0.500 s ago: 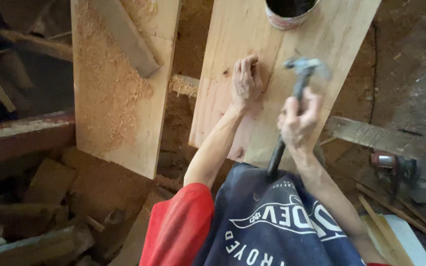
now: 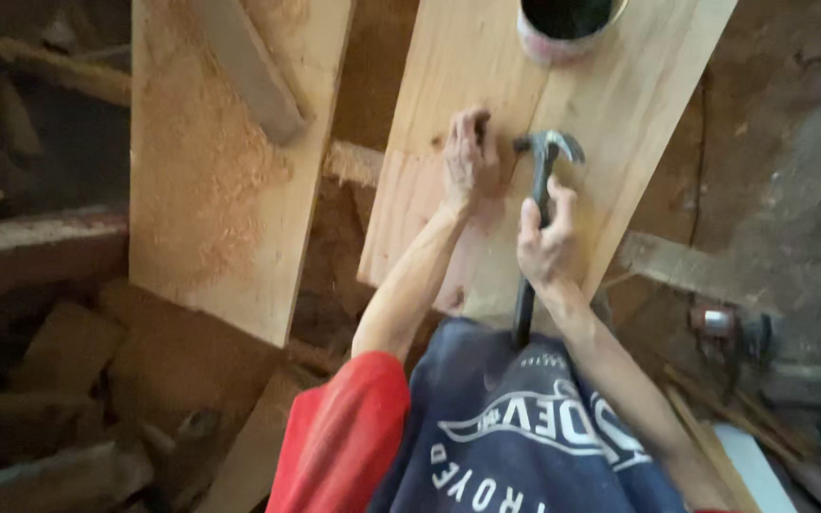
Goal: The person uses an angle grinder to sand the surface of a large wooden plank. They move the tool back and forth across the wood, generating sparks and dust while smoothing the surface.
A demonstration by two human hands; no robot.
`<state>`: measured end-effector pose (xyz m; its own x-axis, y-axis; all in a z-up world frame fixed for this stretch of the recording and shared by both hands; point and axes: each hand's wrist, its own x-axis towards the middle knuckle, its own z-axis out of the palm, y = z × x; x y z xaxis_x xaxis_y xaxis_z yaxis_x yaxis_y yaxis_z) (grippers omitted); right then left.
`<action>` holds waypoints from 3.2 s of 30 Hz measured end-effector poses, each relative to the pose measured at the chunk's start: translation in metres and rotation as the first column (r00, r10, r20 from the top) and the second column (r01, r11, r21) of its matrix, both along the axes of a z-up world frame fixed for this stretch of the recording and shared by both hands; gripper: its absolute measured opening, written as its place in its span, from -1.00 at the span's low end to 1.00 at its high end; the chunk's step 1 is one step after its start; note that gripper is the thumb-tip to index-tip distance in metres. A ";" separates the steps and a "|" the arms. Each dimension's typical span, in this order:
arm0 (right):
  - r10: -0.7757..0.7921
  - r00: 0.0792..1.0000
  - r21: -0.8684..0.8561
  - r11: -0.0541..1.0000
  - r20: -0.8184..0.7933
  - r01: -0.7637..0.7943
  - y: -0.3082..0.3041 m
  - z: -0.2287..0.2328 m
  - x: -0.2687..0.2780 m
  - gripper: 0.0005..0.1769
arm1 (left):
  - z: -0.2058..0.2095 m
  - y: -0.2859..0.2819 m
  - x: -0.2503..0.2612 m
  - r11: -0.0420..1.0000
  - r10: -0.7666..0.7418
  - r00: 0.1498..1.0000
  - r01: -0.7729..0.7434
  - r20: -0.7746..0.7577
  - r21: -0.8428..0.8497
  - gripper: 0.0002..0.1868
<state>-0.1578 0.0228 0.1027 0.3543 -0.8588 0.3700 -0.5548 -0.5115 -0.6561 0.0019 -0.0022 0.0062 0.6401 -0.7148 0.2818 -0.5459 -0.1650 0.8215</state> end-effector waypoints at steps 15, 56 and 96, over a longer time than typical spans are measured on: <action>-0.189 0.882 0.527 0.846 0.432 -0.077 -0.009 0.022 -0.011 -0.58 | -0.009 0.001 0.005 0.999 0.017 0.999 -0.019 -0.044 -0.047 -0.71; 0.606 0.795 0.571 0.662 -0.026 -0.486 -0.172 -0.025 -0.265 -0.68 | 0.055 -0.068 -0.343 0.696 0.703 0.467 -0.605 -0.536 0.386 -0.35; 0.736 0.675 0.552 0.544 0.048 -0.632 -0.490 0.075 -0.074 -0.59 | 0.157 -0.256 -0.120 0.410 0.600 0.016 -0.865 -0.800 0.290 -0.25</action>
